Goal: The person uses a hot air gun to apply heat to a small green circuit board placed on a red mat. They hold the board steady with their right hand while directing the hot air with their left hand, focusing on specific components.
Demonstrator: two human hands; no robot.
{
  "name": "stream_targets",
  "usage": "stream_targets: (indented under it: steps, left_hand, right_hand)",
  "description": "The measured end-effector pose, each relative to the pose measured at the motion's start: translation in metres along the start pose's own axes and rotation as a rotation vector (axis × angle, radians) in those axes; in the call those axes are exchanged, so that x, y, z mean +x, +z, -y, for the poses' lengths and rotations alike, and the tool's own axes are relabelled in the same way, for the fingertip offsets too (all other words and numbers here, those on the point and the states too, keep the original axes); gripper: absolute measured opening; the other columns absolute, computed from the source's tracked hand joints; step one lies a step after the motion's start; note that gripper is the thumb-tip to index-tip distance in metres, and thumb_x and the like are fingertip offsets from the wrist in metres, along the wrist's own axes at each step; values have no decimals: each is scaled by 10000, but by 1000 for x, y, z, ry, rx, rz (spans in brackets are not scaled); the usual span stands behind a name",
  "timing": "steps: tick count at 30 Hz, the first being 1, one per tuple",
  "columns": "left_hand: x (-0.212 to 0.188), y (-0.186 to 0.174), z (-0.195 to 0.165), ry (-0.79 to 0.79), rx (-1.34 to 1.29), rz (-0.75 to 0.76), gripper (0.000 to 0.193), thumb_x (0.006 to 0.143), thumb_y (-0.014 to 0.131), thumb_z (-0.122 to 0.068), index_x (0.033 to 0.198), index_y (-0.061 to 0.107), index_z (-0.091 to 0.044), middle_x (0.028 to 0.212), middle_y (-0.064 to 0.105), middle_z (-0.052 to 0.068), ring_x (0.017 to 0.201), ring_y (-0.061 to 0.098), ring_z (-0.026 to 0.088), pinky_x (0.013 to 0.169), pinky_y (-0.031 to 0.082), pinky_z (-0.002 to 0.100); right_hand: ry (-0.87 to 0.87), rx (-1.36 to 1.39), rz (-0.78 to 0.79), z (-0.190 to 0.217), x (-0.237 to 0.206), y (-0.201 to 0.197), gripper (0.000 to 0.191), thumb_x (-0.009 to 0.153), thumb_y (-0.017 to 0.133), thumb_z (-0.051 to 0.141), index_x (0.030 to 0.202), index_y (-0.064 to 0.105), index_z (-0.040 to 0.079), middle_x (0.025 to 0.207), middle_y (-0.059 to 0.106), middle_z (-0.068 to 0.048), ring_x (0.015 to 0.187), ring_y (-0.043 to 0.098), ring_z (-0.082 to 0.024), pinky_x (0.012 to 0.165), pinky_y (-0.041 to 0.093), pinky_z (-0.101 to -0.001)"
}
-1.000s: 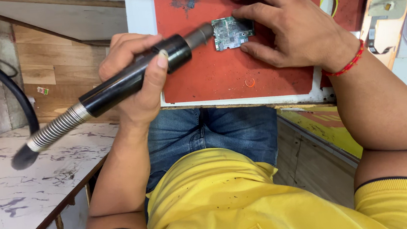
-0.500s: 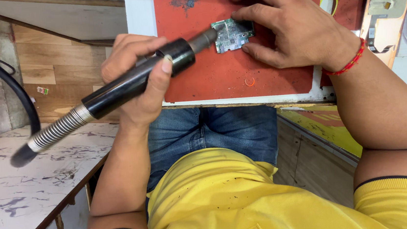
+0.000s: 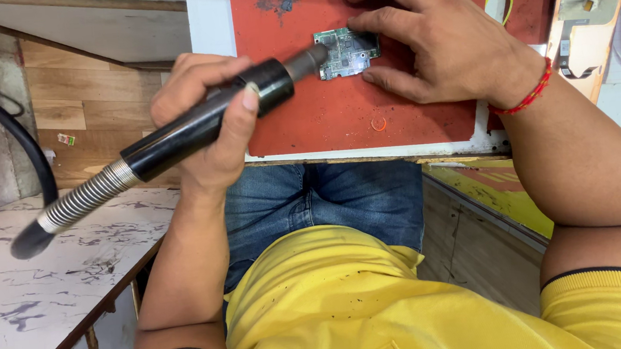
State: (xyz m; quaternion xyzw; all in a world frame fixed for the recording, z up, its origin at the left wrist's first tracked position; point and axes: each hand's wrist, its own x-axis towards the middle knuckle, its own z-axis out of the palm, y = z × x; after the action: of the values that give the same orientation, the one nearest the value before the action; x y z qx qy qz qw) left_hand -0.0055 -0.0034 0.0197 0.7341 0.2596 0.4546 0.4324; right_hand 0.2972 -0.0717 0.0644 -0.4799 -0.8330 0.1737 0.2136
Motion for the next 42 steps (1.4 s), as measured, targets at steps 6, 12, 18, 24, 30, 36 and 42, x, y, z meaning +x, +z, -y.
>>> stream_targets:
  steps: [6, 12, 18, 24, 30, 36, 42]
  left_hand:
    - [2, 0, -3, -20, -50, 34, 353, 996, 740, -345, 1113, 709, -13, 978, 709, 110, 862, 645, 162, 778, 524, 277]
    - [4, 5, 0, 45, -29, -1, 327, 976, 747, -346, 1061, 706, -33, 988, 728, 83, 899, 672, 170, 849, 544, 307]
    - [4, -1, -6, 45, -16, 116, 312, 891, 731, -286, 1043, 713, -13, 929, 724, 102, 928, 650, 204, 906, 487, 355]
    - [5, 0, -6, 6, -35, 94, 346, 956, 762, -328, 1114, 723, -22, 961, 723, 102, 976, 635, 198, 894, 515, 294]
    - [3, 2, -1, 33, -31, 77, 358, 965, 757, -353, 1105, 717, -27, 981, 741, 110, 989, 668, 200, 937, 529, 327]
    - [5, -1, -5, 30, -21, 91, 351, 982, 753, -346, 1127, 707, -30, 1007, 749, 105, 1017, 665, 204, 969, 530, 333]
    - [6, -1, -12, -86, 23, 70, 352, 956, 769, -315, 1137, 715, -18, 1039, 725, 112, 956, 629, 210, 837, 520, 289]
  right_hand:
    - [-34, -22, -23, 1, 2, 3, 485, 882, 820, 141, 1311, 642, 5, 1431, 555, -183, 1329, 560, -359, 1138, 479, -442]
    - [-27, -10, -16, 3, 5, 1, 496, 883, 826, 155, 1316, 645, -7, 1423, 552, -192, 1317, 554, -362, 1120, 474, -443]
    - [52, 5, 11, 2, 2, -2, 424, 884, 782, 112, 1264, 653, -25, 1448, 551, -183, 1355, 546, -357, 1136, 485, -417]
    - [8, -3, 0, -2, -2, 2, 408, 883, 767, 88, 1263, 665, -20, 1457, 546, -180, 1365, 542, -350, 1127, 493, -416]
    - [12, -4, 12, -2, -3, 1, 424, 868, 776, 77, 1265, 663, -21, 1410, 546, -183, 1363, 545, -357, 1133, 488, -424]
    - [-4, -7, 4, -2, -3, 2, 375, 900, 784, 85, 1233, 654, -29, 1409, 550, -179, 1366, 549, -357, 1146, 486, -427]
    - [25, -7, 9, -2, -3, 3, 351, 944, 795, 110, 1237, 662, -30, 1416, 562, -170, 1345, 565, -351, 1123, 493, -417]
